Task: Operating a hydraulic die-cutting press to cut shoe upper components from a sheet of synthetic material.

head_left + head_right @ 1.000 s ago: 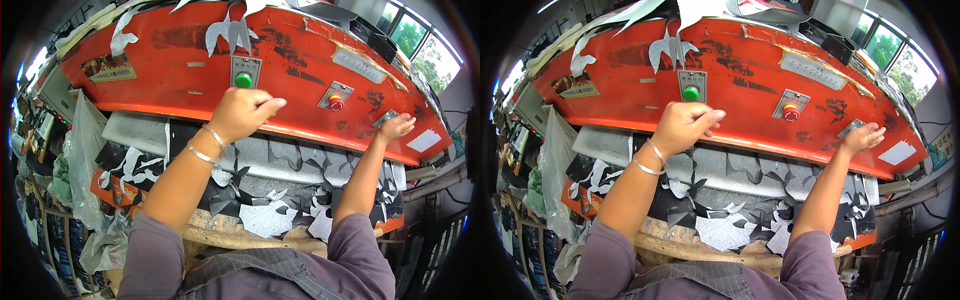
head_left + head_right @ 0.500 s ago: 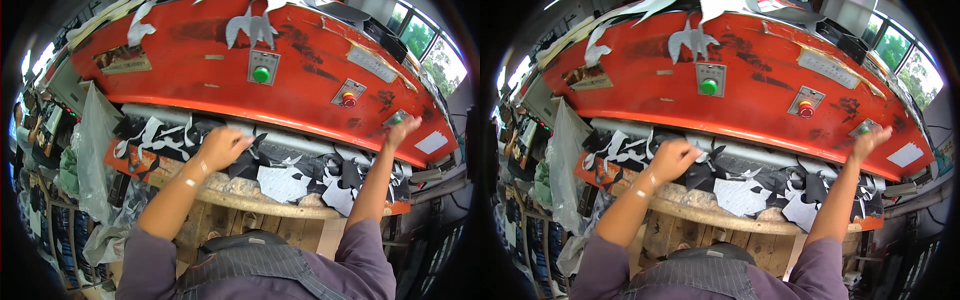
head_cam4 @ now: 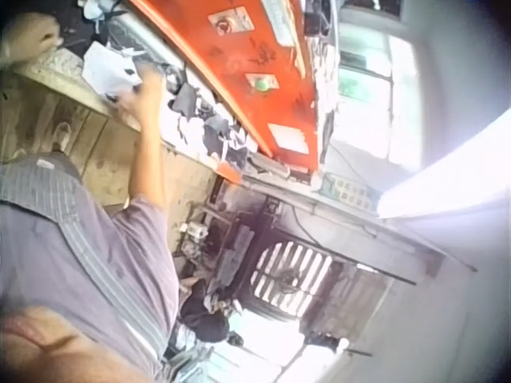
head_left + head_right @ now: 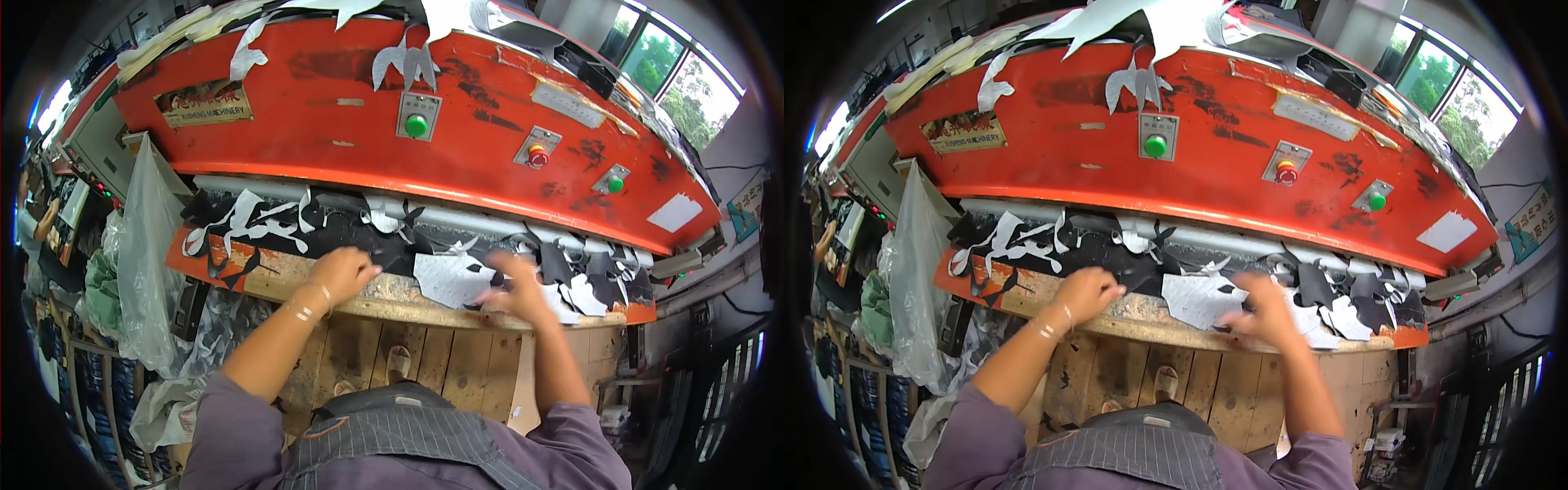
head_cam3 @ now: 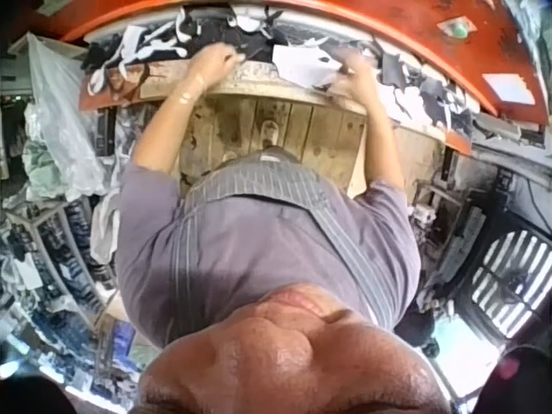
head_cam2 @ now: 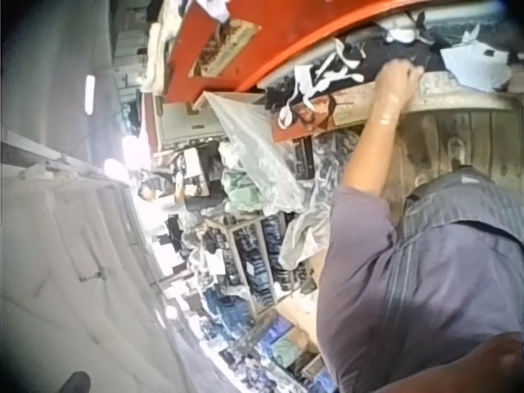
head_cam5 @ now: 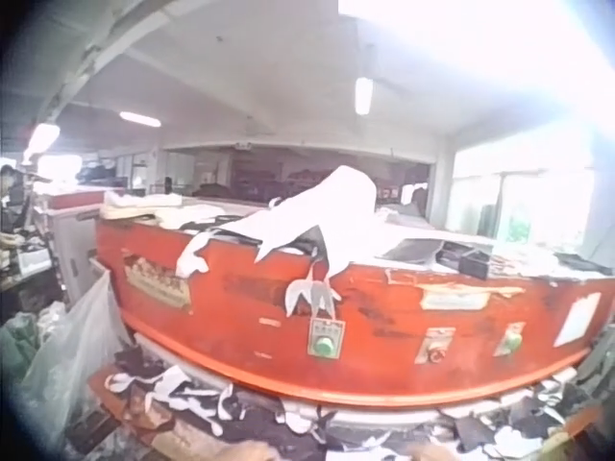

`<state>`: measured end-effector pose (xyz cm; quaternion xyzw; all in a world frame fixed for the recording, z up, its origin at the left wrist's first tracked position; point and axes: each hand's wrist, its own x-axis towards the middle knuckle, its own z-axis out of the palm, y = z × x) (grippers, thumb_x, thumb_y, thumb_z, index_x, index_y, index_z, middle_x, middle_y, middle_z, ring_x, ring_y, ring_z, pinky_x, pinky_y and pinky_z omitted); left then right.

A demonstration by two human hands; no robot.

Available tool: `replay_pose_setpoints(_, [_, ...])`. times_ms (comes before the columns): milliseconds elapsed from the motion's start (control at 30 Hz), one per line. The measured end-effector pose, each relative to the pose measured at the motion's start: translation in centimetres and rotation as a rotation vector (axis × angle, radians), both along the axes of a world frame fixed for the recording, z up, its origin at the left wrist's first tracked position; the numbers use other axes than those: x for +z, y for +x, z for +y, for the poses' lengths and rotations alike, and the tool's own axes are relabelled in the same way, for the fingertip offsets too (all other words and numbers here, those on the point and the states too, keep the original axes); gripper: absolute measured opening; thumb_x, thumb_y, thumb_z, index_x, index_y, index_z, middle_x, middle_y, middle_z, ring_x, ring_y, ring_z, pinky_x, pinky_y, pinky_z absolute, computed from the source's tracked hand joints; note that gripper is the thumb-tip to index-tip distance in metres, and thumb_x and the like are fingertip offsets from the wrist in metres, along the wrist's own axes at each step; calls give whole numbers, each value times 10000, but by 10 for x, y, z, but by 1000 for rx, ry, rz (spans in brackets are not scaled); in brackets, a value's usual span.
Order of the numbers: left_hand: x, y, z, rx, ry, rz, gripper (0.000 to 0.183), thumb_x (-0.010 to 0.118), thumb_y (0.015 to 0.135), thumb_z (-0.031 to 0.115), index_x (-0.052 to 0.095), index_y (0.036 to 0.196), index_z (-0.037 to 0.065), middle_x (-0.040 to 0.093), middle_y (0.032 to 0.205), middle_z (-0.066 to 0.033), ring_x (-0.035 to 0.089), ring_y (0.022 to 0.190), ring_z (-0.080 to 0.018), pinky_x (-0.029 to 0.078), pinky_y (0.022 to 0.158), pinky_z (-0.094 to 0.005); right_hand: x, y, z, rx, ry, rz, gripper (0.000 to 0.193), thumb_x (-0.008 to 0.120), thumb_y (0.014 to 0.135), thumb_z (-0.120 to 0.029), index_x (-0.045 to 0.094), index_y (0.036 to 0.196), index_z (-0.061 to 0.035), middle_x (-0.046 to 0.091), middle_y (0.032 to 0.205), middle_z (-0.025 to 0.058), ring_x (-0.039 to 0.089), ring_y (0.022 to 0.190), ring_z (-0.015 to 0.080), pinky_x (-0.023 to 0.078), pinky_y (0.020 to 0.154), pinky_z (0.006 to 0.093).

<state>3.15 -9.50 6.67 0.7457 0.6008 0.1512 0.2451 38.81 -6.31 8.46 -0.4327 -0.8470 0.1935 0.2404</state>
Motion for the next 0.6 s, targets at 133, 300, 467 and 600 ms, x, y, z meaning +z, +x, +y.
replay_pose_setpoints(133, [-32, 4, -46, 52, 185, -10, 298, 597, 862, 330, 683, 736, 74, 621, 788, -118, 590, 826, -314, 481, 763, -417, -26, -67, -69, 114, -18, -314, 580, 801, 659, -324, 604, 1140, -68, 628, 1015, 121, 583, 955, 306, 478, 825, 384])
replay_pose_setpoints(300, [-37, 14, -44, 153, 338, 2, 236, 591, 811, 224, 644, 647, 64, 621, 755, -104, 578, 779, -311, 477, 731, -424, -31, -84, -69, -70, -13, -364, 394, 805, 593, -184, 643, 939, -89, 619, 875, 86, 588, 875, 277, 494, 770, 363])
replay_pose_setpoints(467, [-40, 8, -32, 127, 268, -1, 250, 606, 806, 252, 662, 645, 69, 619, 734, -114, 581, 755, -319, 479, 731, -423, -24, -85, -59, -48, -95, -409, 424, 807, 576, -182, 652, 961, -93, 628, 872, 91, 602, 863, 274, 499, 759, 366])
replay_pose_setpoints(600, [-33, -14, 6, 3, -138, -1, 275, 610, 831, 308, 701, 701, 83, 631, 763, -109, 587, 801, -310, 479, 759, -410, 3, -89, -10, 178, -385, -497, 429, 794, 646, -258, 656, 1009, -75, 647, 928, 114, 611, 910, 299, 505, 785, 378])
